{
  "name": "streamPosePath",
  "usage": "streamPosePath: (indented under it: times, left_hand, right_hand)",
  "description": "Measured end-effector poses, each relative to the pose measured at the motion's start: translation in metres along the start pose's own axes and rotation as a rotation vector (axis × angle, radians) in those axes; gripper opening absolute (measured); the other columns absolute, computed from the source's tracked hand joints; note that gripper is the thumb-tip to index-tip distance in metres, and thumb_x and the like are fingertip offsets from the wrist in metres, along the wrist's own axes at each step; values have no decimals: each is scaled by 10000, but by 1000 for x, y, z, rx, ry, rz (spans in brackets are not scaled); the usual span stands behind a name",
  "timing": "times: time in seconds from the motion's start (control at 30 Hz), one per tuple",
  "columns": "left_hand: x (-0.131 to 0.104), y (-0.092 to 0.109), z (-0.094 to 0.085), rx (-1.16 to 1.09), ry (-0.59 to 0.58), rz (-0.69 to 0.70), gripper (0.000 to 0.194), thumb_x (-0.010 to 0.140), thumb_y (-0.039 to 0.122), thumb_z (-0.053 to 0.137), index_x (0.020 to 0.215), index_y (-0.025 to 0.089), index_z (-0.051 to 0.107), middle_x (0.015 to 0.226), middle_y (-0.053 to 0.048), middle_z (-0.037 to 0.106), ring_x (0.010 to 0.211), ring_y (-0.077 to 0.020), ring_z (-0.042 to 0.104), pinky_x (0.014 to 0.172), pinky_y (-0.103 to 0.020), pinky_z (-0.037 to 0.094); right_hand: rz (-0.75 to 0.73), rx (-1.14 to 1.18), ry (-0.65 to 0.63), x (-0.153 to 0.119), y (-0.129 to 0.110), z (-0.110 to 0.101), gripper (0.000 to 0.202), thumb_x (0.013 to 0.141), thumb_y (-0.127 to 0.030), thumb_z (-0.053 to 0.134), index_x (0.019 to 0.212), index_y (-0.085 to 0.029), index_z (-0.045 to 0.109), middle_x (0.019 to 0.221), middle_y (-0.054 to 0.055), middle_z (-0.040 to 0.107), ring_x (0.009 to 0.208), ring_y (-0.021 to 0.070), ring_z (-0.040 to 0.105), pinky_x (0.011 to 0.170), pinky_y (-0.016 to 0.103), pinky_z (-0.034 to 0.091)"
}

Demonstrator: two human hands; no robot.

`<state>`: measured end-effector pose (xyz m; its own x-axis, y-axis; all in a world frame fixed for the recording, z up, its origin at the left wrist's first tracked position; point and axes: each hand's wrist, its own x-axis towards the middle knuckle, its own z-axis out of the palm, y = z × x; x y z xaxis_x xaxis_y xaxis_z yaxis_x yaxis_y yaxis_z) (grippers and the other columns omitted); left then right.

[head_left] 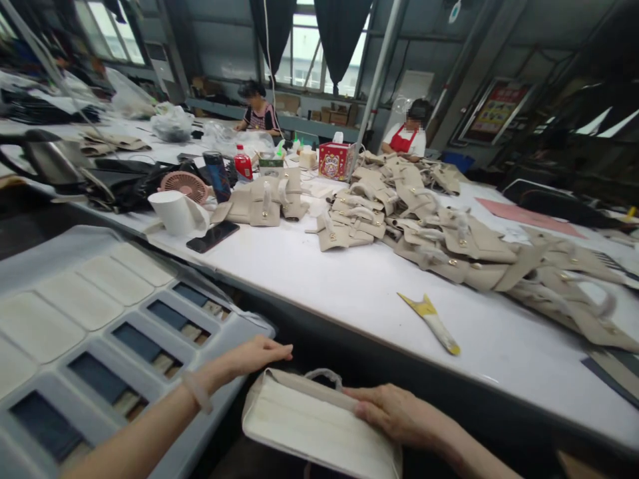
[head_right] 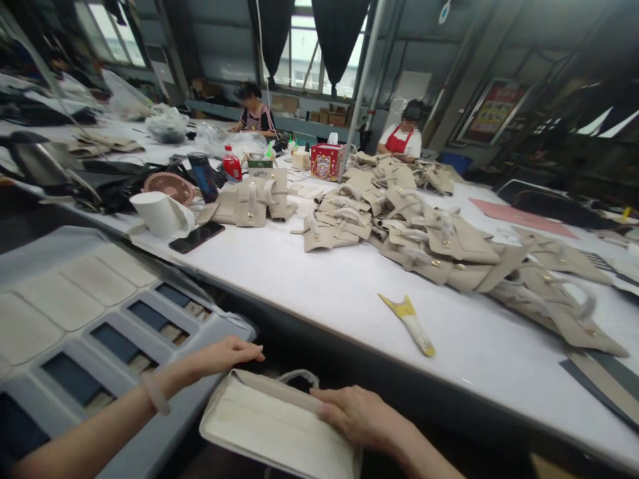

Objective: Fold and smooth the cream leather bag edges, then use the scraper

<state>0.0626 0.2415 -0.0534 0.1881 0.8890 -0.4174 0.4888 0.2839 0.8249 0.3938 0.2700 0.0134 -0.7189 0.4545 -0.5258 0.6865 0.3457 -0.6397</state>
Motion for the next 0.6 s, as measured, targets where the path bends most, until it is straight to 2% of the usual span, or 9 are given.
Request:
streamPosePath:
  times: [0.1, 0.2, 0.3, 0.43, 0.5, 0.57, 0.6]
  left_hand:
    - [-11, 27, -10, 72, -193, 2, 328, 779, 481, 660, 870, 204, 811, 795, 4, 747, 772, -210, 645, 662, -232, 465]
    - [-16, 43, -5, 165, -256, 5, 277, 740, 386, 674, 909, 218, 815, 790, 14, 749, 744, -210, 640, 619, -228, 432]
    - [-13, 47, 2, 267, -241, 5, 295, 773, 407, 624, 892, 215, 814, 771, 10, 744, 748, -217, 639, 610, -242, 407]
    - [-6, 51, 7, 414, -206, 13, 304, 778, 473, 627, 807, 229, 806, 703, -2, 725, 739, -239, 650, 600, -271, 383]
    - [-6, 55, 10, 470, -172, 33, 297, 775, 465, 636, 873, 235, 797, 808, -17, 747, 802, -253, 659, 661, -292, 411]
    - [-10, 59, 17, 516, -80, 109, 304, 779, 413, 637, 985, 226, 759, 998, -41, 737, 939, -266, 642, 786, -325, 430]
    - [-15, 61, 22, 531, -14, 171, 289, 788, 381, 628, 1003, 219, 734, 1051, -49, 716, 991, -266, 622, 843, -341, 423]
  right_hand:
    - [0, 65, 15, -12, 10, -1, 443, 982, -420, 432, 1422, -416, 489, 1274, -26, 680, 1164, 261, 637, 996, 340, 461]
    - [-11, 116, 56, -13, 9, 4, 420, 976, -398, 437, 1384, -418, 538, 1244, -30, 695, 1127, 254, 654, 950, 327, 474]
    - [33, 107, 160, -4, -1, 12, 368, 967, -420, 429, 1240, -398, 673, 1104, -12, 749, 986, 265, 699, 837, 338, 498]
    - [106, 83, 292, 18, -16, 23, 271, 866, -478, 569, 983, -365, 786, 827, 21, 766, 796, 279, 695, 721, 361, 483]
    - [112, 134, 377, 28, -18, 26, 227, 796, -508, 648, 830, -343, 799, 720, 16, 741, 740, 267, 677, 734, 371, 486]
    - [104, 213, 520, 31, -14, 29, 238, 726, -540, 718, 758, -315, 785, 767, 10, 745, 818, 264, 675, 837, 380, 487]
    - [104, 266, 619, 29, -8, 32, 277, 718, -564, 723, 781, -300, 780, 845, 15, 753, 901, 264, 669, 910, 378, 472]
